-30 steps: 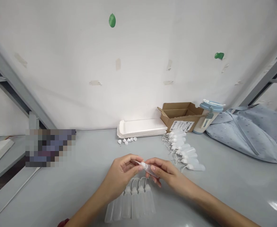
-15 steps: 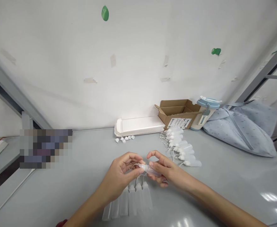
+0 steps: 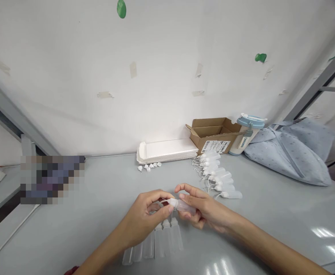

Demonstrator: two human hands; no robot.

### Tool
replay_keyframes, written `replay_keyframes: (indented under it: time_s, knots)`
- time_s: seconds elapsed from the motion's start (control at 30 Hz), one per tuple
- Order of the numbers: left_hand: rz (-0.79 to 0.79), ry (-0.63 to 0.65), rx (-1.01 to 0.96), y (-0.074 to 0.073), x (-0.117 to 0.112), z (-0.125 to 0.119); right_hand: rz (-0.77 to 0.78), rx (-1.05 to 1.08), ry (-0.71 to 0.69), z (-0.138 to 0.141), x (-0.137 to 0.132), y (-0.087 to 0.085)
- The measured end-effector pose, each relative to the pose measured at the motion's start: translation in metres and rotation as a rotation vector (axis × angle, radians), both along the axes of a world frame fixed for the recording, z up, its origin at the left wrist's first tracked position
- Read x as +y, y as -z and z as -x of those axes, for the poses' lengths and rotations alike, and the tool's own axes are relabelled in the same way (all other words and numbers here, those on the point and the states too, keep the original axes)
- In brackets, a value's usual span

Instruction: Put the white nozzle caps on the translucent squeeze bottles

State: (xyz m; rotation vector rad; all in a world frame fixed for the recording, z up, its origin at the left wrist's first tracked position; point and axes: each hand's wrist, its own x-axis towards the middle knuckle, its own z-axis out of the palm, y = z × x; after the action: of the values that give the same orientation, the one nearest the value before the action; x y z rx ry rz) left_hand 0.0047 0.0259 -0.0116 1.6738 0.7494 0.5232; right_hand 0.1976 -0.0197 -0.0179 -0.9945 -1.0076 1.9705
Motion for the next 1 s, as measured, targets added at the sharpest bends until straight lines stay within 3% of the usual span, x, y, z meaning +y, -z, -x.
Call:
replay_keyframes:
  time_s: [0.27, 0.4, 0.5, 0.73, 0.87, 1.0]
  knots:
    - [0.051, -0.031, 0.026, 0.002, -0.0029, -0.0027, -0.061, 0.011, 0.001, 0.0037, -0.0015, 0.0016]
    - [0.037, -0.133, 0.036, 0.0026, -0.0014, -0.0029, -0.361, -0.282, 0.135, 0.005, -0.0031, 0.0013]
    - [0.011, -0.11, 0.019, 0.002, -0.001, -0.0019, -0.524, -0.522, 0.219, 0.0067, -0.0052, 0.0026]
    - [-0.351, -0.09, 0.028, 0.0004, -0.0034, -0.002, -0.379, -0.307, 0.181, 0.0071, -0.0027, 0.0061]
    - [-0.186, -0.085, 0.091, -0.0028, -0.0061, -0.0029, -0.38, -0.283, 0.198, 0.0061, -0.0017, 0.0065]
    - [-0.006, -0.079, 0.066, -0.0027, -0.0072, -0.0029, -0.469, -0.418, 0.191, 0.006, -0.0049, 0.0055]
